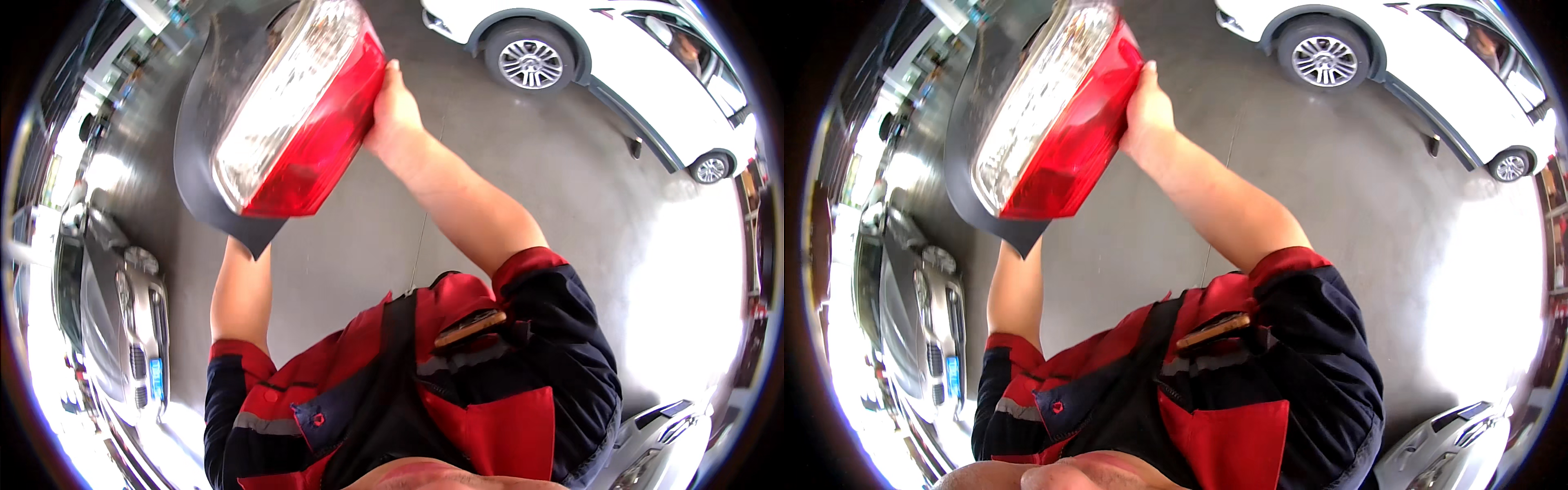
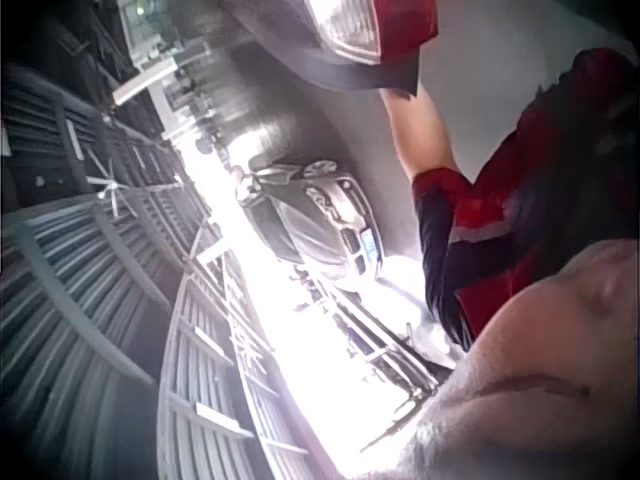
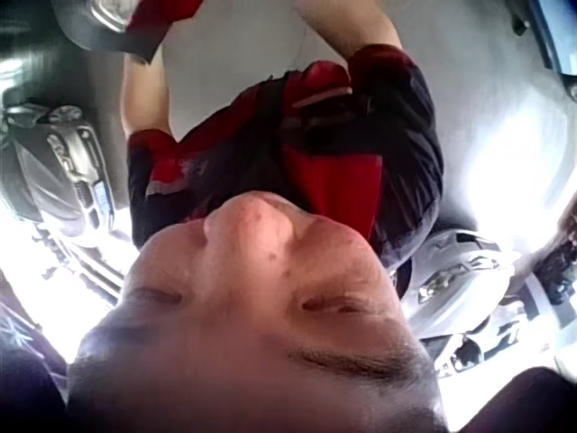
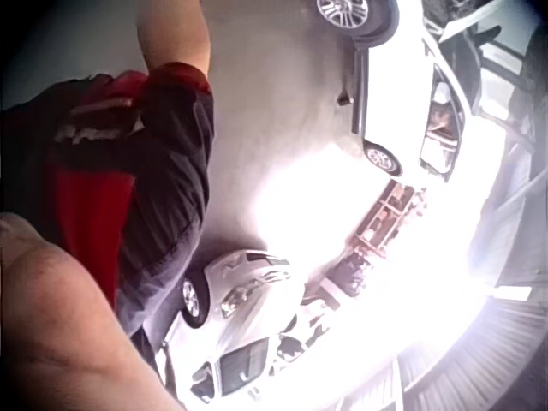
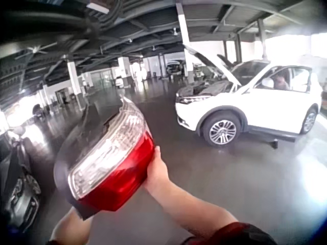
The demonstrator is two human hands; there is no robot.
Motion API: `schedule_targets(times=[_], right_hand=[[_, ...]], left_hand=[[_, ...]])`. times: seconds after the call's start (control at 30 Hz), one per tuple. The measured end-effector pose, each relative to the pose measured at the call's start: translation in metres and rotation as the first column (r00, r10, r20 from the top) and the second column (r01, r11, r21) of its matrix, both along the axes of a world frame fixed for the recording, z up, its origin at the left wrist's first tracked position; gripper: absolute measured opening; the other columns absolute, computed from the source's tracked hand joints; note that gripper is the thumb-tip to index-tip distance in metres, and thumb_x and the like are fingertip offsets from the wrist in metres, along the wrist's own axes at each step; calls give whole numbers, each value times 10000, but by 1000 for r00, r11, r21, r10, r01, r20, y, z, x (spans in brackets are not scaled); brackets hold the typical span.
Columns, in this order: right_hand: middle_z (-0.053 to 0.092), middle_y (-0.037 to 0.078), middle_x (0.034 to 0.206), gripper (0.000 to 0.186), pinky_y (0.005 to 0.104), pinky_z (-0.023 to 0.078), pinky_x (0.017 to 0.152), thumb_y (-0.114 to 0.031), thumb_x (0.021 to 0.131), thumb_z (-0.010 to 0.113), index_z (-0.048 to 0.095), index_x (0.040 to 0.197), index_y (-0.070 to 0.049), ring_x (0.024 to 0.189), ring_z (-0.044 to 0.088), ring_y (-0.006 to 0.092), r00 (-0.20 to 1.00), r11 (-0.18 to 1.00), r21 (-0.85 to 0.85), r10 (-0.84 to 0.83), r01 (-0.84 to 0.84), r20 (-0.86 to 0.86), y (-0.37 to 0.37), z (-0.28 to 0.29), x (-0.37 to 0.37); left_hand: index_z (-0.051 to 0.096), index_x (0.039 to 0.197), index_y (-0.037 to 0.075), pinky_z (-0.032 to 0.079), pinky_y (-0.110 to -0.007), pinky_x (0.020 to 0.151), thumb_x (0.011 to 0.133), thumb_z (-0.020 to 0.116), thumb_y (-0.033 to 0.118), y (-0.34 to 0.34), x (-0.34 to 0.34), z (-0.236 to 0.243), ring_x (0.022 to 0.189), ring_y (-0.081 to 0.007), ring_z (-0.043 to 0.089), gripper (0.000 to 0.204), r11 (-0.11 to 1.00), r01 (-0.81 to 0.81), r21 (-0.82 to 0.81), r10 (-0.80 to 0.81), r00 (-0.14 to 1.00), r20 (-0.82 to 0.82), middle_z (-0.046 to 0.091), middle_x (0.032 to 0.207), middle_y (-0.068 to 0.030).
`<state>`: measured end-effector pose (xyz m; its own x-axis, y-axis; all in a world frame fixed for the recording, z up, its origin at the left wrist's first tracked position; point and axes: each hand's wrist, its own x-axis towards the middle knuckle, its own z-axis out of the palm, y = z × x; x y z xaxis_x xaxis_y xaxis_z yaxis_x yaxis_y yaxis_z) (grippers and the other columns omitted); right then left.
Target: The person removes a taillight assembly from a car trunk, carries it to a workbench, and disassembles it using a screwdriver.
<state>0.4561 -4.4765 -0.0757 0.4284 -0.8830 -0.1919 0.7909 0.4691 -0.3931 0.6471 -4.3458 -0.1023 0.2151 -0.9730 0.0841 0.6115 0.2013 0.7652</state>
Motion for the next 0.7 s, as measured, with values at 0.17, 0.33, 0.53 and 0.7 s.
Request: schedule_targets(times=[0.17, 0.33, 0.53, 0.7], right_hand=[[569, 101, 1409, 603, 501, 397, 1128, -564, 1052, 360, 515, 1389, -90, 1300, 526, 277, 995, 999, 53, 12, -7, -100, -130, -29, 32], [610, 109, 1355, 639, 457, 455, 1083, -586, 1045, 355, 534, 1365, -63, 1232, 586, 262, 991, 991, 64, 119, -116, -57, -276, -73, 70], [628, 110, 1306, 624, 435, 484, 1041, -552, 1063, 318, 531, 1374, -54, 1172, 613, 253, 955, 958, -29, 286, -285, 83, -447, -104, 163], [631, 115, 1270, 645, 498, 492, 997, -582, 1059, 268, 544, 1365, -86, 1116, 615, 300, 937, 937, -39, 349, -348, 14, -551, -110, 252]], left_hand=[[556, 1363, 58, 548, -353, 960, 1015, 581, 316, -134, 30, -28, 1098, -219, 649, 434, 999, 8, 54, -9, 1000, 28, 645, 1260, -83], [557, 1363, 59, 548, -353, 961, 1014, 585, 324, -256, 40, -43, 1099, -218, 650, 439, 986, -83, 144, 71, 994, 85, 646, 1260, -83], [558, 1363, 60, 548, -352, 961, 1012, 590, 334, -383, 86, -16, 1099, -218, 651, 446, 977, -138, 162, 122, 987, 104, 647, 1259, -82], [619, 1296, 66, 550, -400, 927, 934, 633, 436, -508, 190, -65, 1067, -257, 660, 518, 993, -53, 107, 65, 992, -108, 674, 1217, -97]])
